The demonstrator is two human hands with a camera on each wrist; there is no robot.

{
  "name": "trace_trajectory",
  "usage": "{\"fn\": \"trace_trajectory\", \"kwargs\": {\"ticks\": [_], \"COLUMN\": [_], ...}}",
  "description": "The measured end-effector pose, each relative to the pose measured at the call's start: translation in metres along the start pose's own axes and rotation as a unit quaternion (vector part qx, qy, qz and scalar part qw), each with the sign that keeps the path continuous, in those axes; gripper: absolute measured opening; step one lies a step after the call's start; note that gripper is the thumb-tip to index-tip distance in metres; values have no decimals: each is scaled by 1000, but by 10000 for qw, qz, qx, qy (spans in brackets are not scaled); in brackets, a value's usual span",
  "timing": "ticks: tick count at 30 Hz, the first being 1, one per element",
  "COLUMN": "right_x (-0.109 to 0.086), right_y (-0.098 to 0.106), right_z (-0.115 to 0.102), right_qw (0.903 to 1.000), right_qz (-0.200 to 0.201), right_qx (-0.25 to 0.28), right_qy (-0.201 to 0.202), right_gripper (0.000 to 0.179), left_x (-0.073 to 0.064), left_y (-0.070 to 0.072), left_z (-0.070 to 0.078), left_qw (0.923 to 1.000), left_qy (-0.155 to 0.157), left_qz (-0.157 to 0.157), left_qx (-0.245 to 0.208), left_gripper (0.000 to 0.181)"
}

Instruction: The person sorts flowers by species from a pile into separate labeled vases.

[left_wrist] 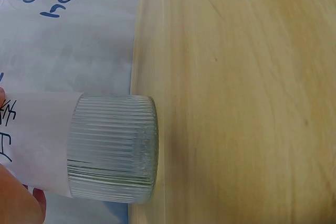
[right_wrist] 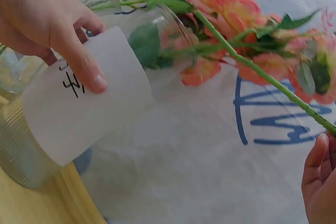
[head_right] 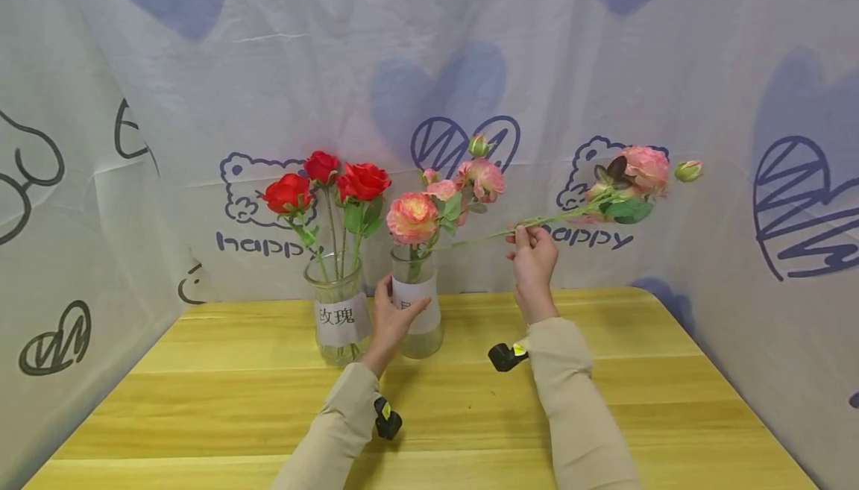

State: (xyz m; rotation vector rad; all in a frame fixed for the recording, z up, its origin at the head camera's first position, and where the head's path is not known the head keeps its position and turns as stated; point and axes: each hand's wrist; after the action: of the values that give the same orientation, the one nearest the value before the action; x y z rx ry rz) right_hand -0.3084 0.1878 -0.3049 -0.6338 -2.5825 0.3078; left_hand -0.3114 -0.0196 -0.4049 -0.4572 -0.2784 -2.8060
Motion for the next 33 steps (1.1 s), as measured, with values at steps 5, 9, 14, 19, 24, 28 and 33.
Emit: {"fn": "trace_trajectory", "kwargs": {"ticks": [5, 9, 14, 19, 24, 28, 33], "right_x": [-2, -7, -11, -14, -18, -22, -23], "right_y": [-11, -18, -24, -31, -40, -44, -50], "right_z": [-2, -5, -10, -14, -20, -22, -20], "right_qw": [9995, 9972, 9897, 9734, 9568, 9455, 9386], "right_qz": [9, -124, -376, -516, -756, -1052, -1401], "right_qx": [-220, -600, -1118, -1708, -1965, -2010, -2035], "right_qy": [225, 438, 815, 1439, 2003, 2336, 2409], "right_gripper": [10, 16, 21, 20, 18, 16, 13], "left_x": [1, 1, 0, -1, 0, 1, 1], "left_y": [-1, -1, 0, 1, 1, 1, 0], "left_z": [-2, -3, -3, -1, 0, 0, 0], "left_qw": [10000, 10000, 10000, 10000, 10000, 10000, 10000], "left_qy": [19, 22, 12, -10, 4, 9, 9], "left_qz": [15, -4, -6, -4, -21, -24, -28], "left_qx": [-5, 9, 2, 18, 5, 28, 24], "left_gripper": [73, 74, 75, 74, 74, 75, 75]}}
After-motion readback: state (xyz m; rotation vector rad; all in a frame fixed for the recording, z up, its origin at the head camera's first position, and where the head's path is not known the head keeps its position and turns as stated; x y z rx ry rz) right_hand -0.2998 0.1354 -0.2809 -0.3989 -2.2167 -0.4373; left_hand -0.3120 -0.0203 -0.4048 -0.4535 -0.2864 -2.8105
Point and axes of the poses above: each hand's wrist, its own x-axis towards the middle knuckle, its own y-axis out of the back of the hand, z = x × y, and after that the axes turned 5 degrees about y, right-handed
